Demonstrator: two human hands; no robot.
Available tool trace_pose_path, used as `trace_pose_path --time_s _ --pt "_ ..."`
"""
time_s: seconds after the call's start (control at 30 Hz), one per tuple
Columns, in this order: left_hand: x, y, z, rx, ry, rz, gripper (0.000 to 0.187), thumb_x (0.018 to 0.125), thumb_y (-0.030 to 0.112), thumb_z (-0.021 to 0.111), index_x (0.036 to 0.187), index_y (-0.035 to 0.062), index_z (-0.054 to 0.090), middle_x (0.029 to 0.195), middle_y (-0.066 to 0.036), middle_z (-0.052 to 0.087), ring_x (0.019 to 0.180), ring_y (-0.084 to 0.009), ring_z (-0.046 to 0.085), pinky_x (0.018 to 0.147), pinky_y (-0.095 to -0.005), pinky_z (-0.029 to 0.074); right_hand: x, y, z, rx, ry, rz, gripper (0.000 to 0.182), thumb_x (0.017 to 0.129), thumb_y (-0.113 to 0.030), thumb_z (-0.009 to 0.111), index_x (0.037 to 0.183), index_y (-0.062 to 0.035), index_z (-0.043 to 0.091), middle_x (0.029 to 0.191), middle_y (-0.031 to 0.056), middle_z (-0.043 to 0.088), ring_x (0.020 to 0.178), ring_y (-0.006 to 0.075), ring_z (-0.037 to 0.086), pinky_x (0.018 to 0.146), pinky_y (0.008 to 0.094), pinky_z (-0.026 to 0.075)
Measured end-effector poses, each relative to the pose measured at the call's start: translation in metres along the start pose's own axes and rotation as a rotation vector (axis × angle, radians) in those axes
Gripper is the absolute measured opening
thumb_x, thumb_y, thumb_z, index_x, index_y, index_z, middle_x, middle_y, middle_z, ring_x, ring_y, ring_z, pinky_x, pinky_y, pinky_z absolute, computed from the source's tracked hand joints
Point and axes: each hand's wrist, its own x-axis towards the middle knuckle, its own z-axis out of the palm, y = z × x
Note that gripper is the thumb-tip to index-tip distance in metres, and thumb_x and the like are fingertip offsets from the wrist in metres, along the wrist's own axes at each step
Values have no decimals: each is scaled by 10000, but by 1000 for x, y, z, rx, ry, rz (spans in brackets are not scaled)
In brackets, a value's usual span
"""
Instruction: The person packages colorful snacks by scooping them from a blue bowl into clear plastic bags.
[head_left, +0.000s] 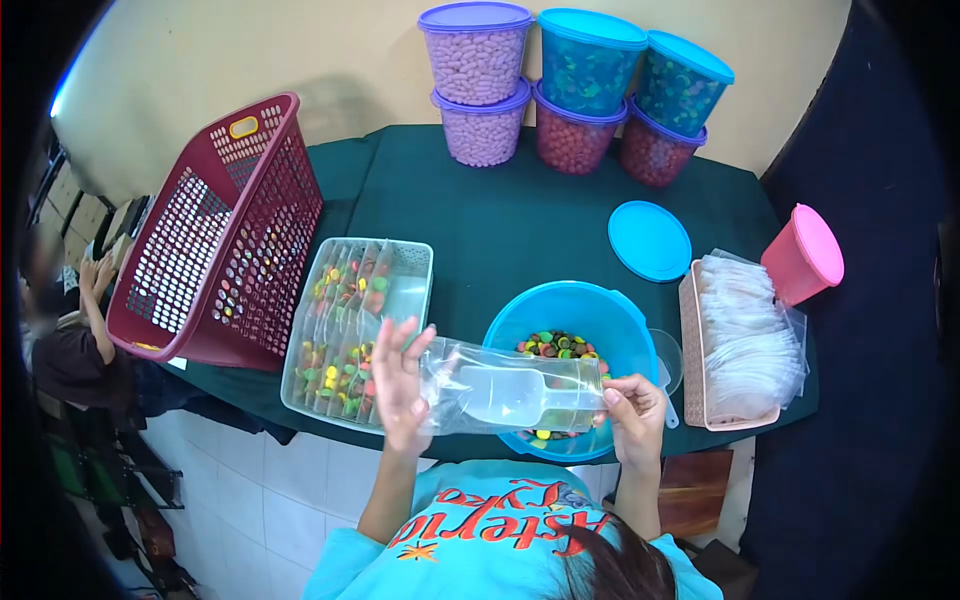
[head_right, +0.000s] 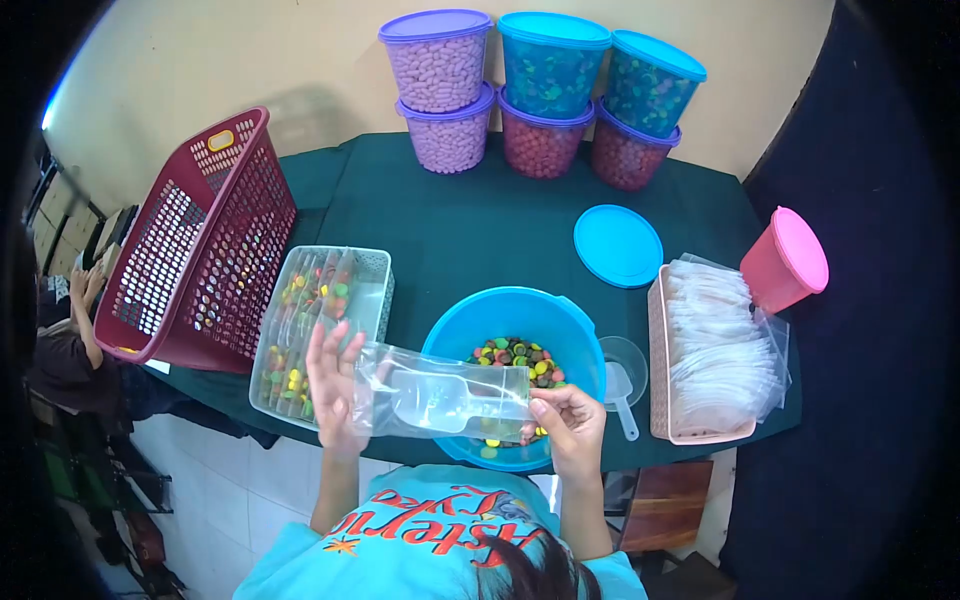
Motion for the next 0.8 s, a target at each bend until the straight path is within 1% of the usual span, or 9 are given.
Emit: trace_pose_path --time_s 0.03,0.1,0.2,0.23,0.27,0.33,0.43,0.57,0.8 --pt "1 2 6 4 8 5 823 717 273 612 1326 43 108 1295 -145 264 1184 -274 316 954 -448 317 2 -2 -3 12 -5 15 75 775 -15 572 830 36 567 708 99 600 535 106 561 509 219 469" --pt "-2 7 15 110 195 -109 699 752 72 566 1314 36 152 1246 -139 296 1143 -247 346 894 -395 400 5 -2 -6 33 -29 45 71 773 -14 573 826 34 567 704 98 597 528 104 556 510 217 468" --pt "-13 4 6 119 148 -290 582 774 -21 492 1288 28 223 1230 -115 318 1081 -204 392 885 -381 410 11 -5 -11 42 -57 52 61 772 -9 569 817 31 565 691 90 589 523 106 549 504 215 459" --pt "-14 9 7 118 169 -453 478 800 25 490 1238 16 300 1183 -97 368 1006 -148 432 835 -311 429 12 -6 -14 41 -63 48 57 772 -7 566 815 31 565 688 87 587 519 107 546 500 216 454" --pt "-16 8 5 126 187 -445 478 800 25 490 1238 16 300 1183 -97 368 1006 -148 432 835 -311 429 14 -7 -17 38 -68 43 54 771 -6 563 812 30 564 686 85 584 516 108 543 496 217 449" --pt "-21 3 1 461 136 -334 243 856 108 464 1076 7 442 838 -9 471 707 -36 411 554 -160 328 17 -8 -19 67 -107 70 56 770 -6 559 812 31 563 694 87 585 515 108 540 494 215 443" --pt "-22 3 10 369 301 -251 132 872 128 444 936 17 478 706 34 430 599 -12 344 500 -160 265 21 -9 -21 65 -115 72 63 770 -11 561 815 33 559 699 91 584 524 113 541 490 217 444" --pt "-30 -2 4 518 247 -368 158 871 145 462 760 40 424 561 59 382 501 3 301 437 -181 244 25 -10 -20 51 -153 58 61 770 -13 563 812 31 561 693 92 584 523 113 542 493 217 447" --pt "-28 -10 12 969 167 -193 119 830 83 522 769 26 436 497 65 354 454 4 289 395 -194 217 21 -14 -17 -66 -149 10 67 761 -25 585 802 24 565 655 68 572 515 93 538 502 204 442"
